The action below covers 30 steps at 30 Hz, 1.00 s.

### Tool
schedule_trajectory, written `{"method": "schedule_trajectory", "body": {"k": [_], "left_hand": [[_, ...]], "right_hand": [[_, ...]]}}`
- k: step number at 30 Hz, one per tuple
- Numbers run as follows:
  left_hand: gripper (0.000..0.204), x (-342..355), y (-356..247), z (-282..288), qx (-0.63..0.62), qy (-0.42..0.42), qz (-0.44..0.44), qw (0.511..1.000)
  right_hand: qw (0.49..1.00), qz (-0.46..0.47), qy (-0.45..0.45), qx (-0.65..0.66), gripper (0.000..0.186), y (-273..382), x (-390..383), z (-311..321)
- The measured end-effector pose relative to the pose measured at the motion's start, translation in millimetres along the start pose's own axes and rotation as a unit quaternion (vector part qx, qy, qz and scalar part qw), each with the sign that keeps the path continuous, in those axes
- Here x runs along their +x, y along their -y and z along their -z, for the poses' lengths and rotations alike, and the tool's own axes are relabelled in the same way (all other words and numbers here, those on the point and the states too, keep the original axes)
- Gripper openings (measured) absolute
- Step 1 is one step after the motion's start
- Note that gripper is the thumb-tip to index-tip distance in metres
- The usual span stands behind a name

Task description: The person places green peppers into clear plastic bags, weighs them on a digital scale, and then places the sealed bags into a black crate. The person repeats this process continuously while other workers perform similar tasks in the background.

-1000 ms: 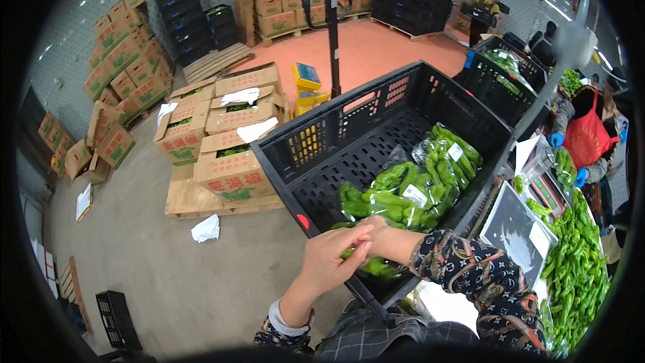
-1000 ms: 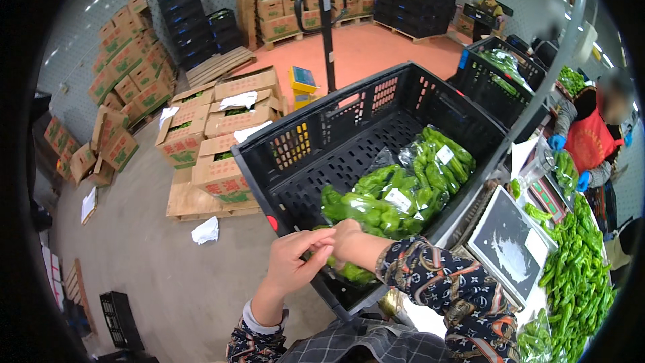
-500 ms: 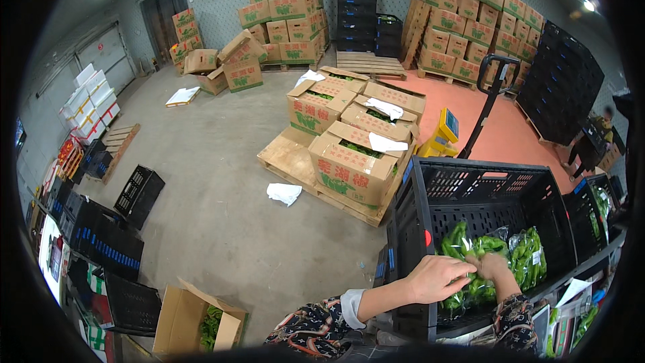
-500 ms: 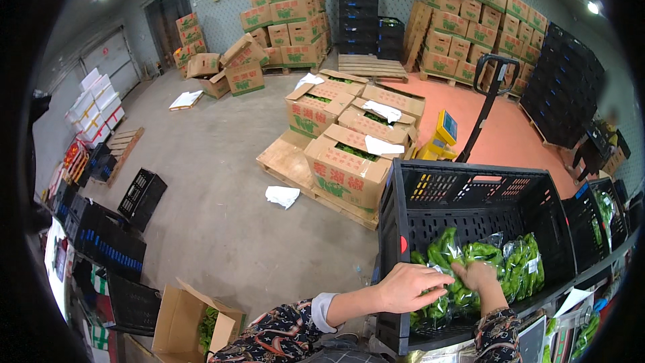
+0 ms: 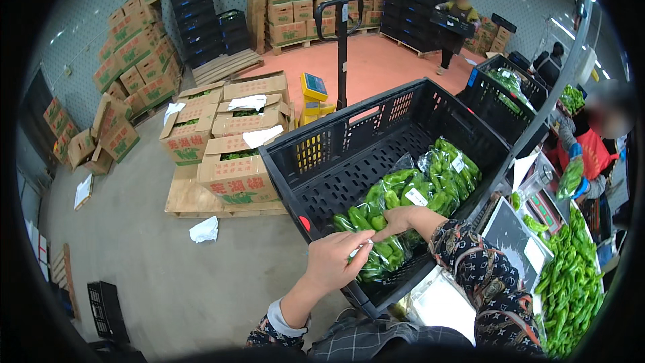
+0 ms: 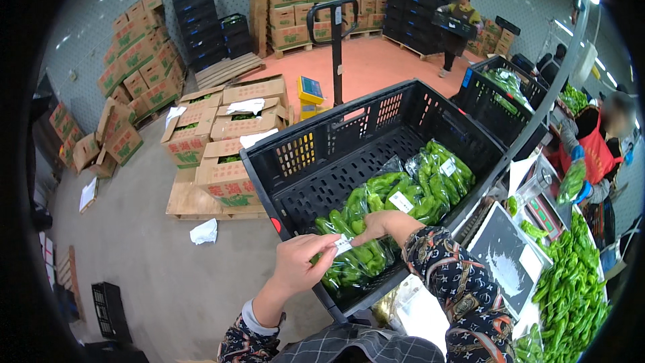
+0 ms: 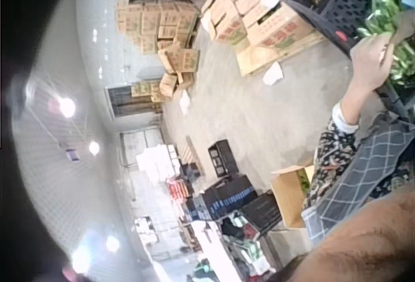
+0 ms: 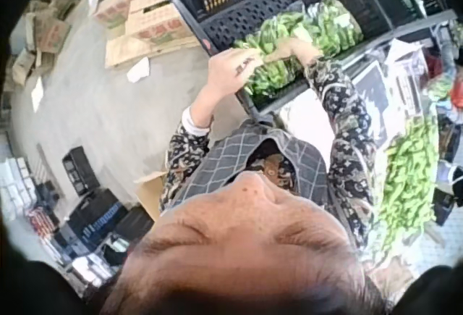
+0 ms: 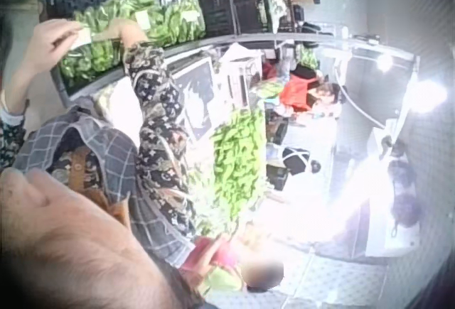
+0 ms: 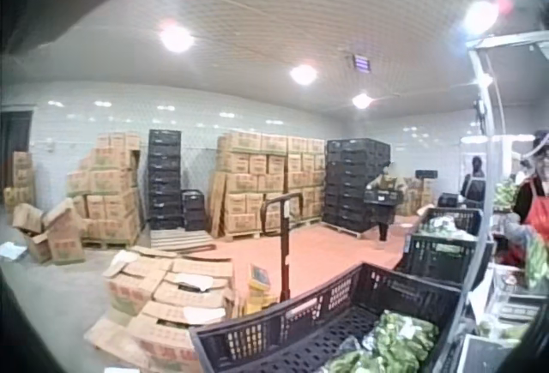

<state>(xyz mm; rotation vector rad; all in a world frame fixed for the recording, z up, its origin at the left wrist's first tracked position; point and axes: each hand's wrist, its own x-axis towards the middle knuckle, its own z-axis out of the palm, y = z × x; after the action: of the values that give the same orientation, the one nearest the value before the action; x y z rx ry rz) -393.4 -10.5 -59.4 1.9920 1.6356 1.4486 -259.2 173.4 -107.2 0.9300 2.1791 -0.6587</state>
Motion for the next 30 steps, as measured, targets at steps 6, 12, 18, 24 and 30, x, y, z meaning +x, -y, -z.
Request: {"method": "schedule_trajectory", "body": {"k": [6, 12, 18, 24, 30], "left_hand": [[0.017, -2.4, -0.8, 0.1, 0.014, -0.008, -0.008, 1.000], [0.017, -1.2, 1.3, -3.7, -0.029, -0.023, 0.010, 0.999], [0.015, -0.8, -2.1, -7.5, -0.050, -0.042, 0.028, 0.997], [0.008, -25.1, -64.2, -33.3, -0.003, -0.121, -0.140, 0.983], [0.013, -27.1, -144.1, -95.5, -0.220, 0.203, -0.290, 0.909]], "right_hand": [[0.990, -0.062, -0.049, -0.115, 0.073, -7.9, 12.1, 0.8], [0.947, 0.037, -0.309, -0.085, 0.059, 0.0, -36.9, 7.5], [0.850, 0.177, -0.440, 0.231, 0.036, 6.4, -176.6, -31.7], [0.678, 0.178, -0.311, 0.642, 0.035, -57.0, -290.9, -201.4], [0.322, 0.183, -0.459, 0.808, 0.047, -38.9, -348.7, -424.3]]}}
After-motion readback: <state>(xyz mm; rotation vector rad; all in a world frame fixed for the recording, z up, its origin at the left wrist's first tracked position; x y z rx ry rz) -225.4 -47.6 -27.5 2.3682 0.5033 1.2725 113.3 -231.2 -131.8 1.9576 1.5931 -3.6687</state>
